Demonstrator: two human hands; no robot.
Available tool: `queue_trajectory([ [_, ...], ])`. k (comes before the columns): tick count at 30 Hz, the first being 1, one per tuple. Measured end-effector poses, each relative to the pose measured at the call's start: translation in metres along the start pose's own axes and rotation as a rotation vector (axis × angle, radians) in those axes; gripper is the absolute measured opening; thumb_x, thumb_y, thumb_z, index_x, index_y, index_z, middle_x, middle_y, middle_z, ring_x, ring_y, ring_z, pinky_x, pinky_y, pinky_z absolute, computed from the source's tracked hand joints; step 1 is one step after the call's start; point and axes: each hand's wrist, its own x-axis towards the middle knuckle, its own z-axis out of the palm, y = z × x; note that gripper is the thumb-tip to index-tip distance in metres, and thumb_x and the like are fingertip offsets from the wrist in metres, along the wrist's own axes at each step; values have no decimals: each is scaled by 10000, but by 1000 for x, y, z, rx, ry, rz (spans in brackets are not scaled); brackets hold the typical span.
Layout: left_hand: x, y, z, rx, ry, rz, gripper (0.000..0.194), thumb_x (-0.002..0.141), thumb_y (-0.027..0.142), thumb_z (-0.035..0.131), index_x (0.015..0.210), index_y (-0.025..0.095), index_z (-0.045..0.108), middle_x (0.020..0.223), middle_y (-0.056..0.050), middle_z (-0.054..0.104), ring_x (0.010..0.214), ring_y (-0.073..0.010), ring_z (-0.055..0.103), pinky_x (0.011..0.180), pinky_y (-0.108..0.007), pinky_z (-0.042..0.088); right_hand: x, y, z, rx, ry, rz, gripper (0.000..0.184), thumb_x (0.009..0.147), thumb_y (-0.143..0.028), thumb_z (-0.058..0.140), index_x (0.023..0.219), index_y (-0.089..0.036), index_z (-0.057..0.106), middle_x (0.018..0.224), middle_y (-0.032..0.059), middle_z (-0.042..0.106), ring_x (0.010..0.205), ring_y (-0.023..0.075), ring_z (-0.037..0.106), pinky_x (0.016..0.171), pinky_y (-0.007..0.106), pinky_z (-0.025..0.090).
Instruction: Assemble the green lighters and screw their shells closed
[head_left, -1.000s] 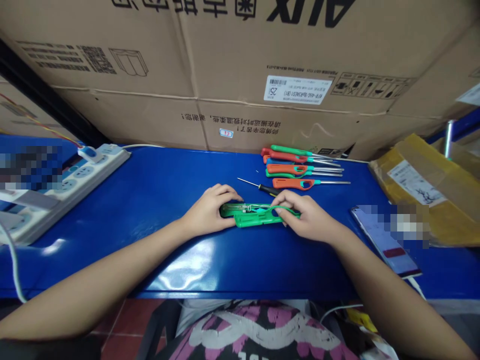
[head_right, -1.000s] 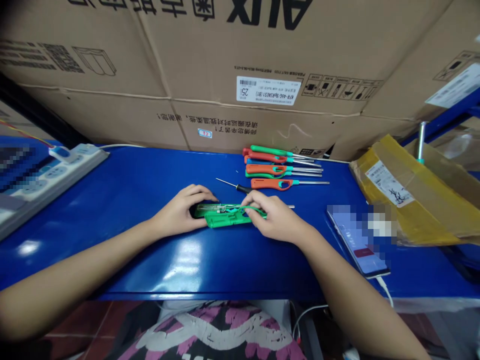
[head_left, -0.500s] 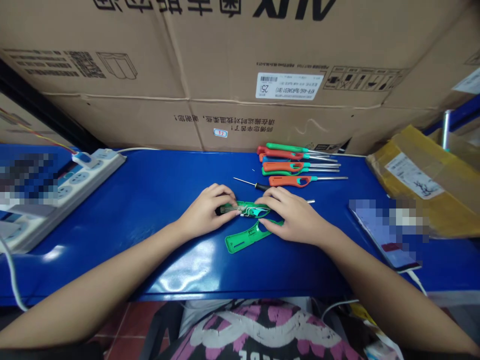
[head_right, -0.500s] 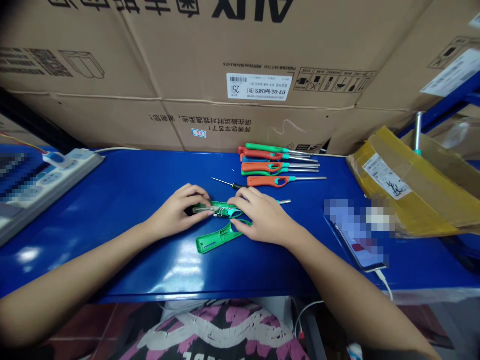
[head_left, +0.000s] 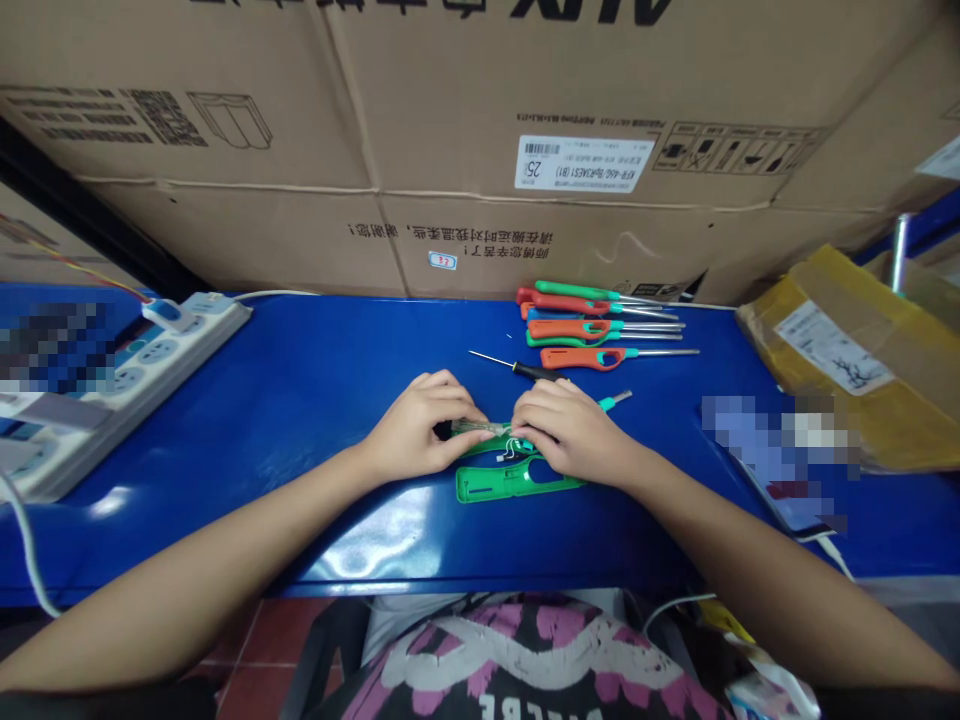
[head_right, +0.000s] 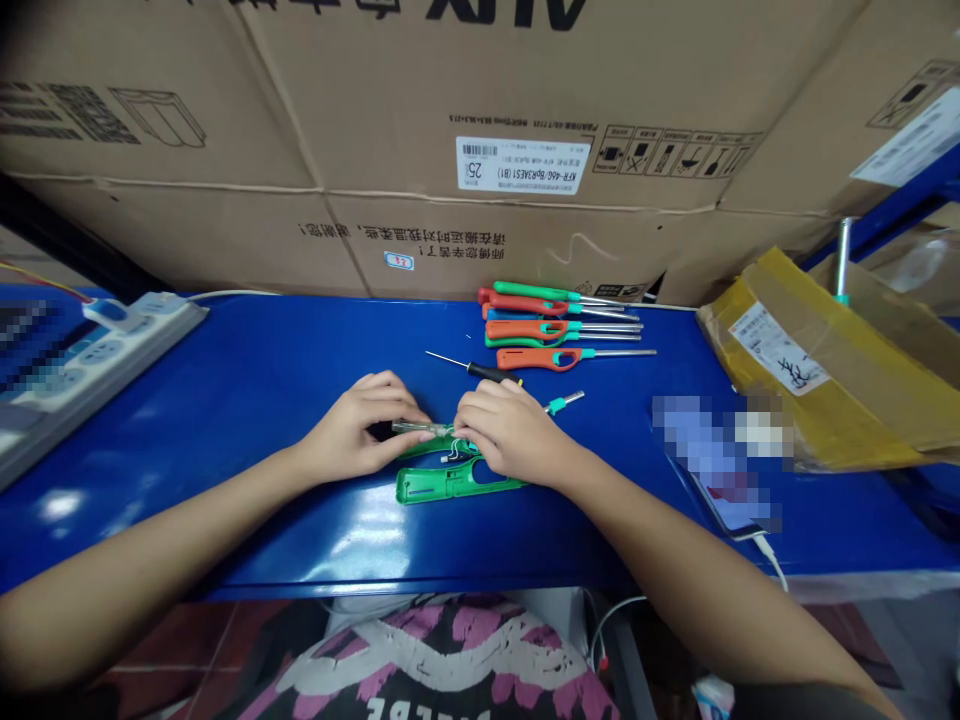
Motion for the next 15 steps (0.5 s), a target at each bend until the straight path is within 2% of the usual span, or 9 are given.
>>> queue_trajectory([
  [15, 2, -1, -3, -55, -42, 1, 150, 924, 330, 668, 926, 209, 756, 871, -35, 756, 821, -187, 623, 791, -346, 478, -1, -1, -2, 113, -44, -3, 152, 995, -232, 514, 898, -194, 624, 933, 47, 676, 892, 192, 535, 801, 333, 365],
])
